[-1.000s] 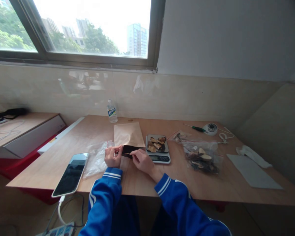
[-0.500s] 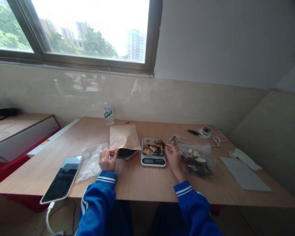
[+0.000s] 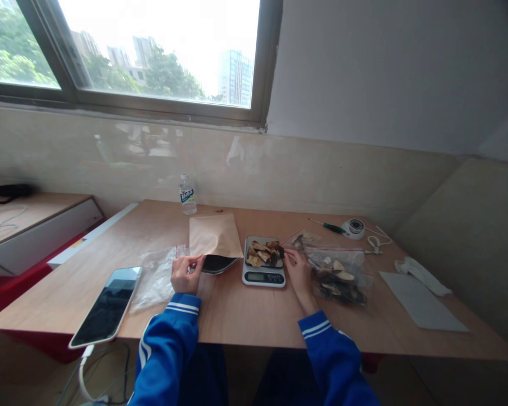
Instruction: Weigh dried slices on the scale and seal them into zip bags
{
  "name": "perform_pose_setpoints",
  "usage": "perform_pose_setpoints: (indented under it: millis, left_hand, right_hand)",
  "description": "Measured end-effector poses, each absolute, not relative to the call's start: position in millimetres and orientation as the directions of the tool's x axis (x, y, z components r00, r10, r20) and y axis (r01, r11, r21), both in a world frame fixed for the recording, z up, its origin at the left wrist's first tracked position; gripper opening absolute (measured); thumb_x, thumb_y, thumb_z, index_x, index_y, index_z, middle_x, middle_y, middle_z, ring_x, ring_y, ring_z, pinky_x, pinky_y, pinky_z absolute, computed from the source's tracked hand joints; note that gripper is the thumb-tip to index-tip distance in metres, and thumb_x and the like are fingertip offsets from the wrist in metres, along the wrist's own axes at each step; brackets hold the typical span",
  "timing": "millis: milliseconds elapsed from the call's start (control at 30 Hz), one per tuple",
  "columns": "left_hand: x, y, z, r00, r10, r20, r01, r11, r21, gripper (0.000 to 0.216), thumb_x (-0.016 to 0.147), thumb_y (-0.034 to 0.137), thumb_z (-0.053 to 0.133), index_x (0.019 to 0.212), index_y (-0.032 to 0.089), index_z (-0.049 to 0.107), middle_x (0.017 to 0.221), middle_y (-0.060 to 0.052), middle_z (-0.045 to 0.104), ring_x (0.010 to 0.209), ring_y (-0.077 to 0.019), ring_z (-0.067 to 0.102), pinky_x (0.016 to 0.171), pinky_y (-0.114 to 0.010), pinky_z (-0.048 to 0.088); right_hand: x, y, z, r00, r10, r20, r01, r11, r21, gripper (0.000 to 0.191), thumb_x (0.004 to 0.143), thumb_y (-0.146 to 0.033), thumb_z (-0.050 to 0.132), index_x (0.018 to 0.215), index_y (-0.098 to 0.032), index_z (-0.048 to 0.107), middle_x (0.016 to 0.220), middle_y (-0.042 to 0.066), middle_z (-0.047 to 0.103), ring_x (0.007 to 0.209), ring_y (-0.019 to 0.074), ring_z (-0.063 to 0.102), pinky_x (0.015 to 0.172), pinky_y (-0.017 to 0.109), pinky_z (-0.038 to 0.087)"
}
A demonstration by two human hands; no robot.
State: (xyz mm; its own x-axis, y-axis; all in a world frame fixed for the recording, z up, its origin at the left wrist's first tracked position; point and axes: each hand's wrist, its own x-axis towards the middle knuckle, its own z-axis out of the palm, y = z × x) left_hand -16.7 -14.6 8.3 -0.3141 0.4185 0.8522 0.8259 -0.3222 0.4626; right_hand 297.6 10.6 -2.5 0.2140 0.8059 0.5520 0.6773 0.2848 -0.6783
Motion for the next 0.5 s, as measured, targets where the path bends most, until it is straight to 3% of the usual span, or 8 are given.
perform_pose_setpoints:
  millis: [267,500]
  left_hand:
    - [-17.9,-14.0,5.9,-0.311,0.425,0.850,0.819,-0.334,0.467,0.018,0.079,0.037,0.062,0.072,0.021,0.065,0.061,0.000,0.059,0.057,-0.0143,0.048,0.056,-0.027,0.040]
    - [-17.2,-14.6,6.8,-0.322,0.446,0.835,0.822,-0.306,0.480,0.024,0.080,0.041,0.060,0.071,0.019,0.066,0.060,0.000,0.059,0.057,-0.0136,0.049,0.057,-0.026,0.041]
  right_hand:
    - [294.3,8.0,1.8,0.277,0.782,0.559,0.661,0.267,-0.701,0.032,0.084,-0.040,0.048,0.094,-0.016,0.068,0.088,0.010,0.068,0.081,0.0203,0.062,0.075,0.034,0.049]
    - [288.0,7.9,0.1,0.168,0.734,0.658,0.812,0.276,-0.515,0.032,0.087,-0.041,0.047,0.082,-0.020,0.071,0.089,0.008,0.069,0.086,0.0231,0.053,0.080,0.037,0.040]
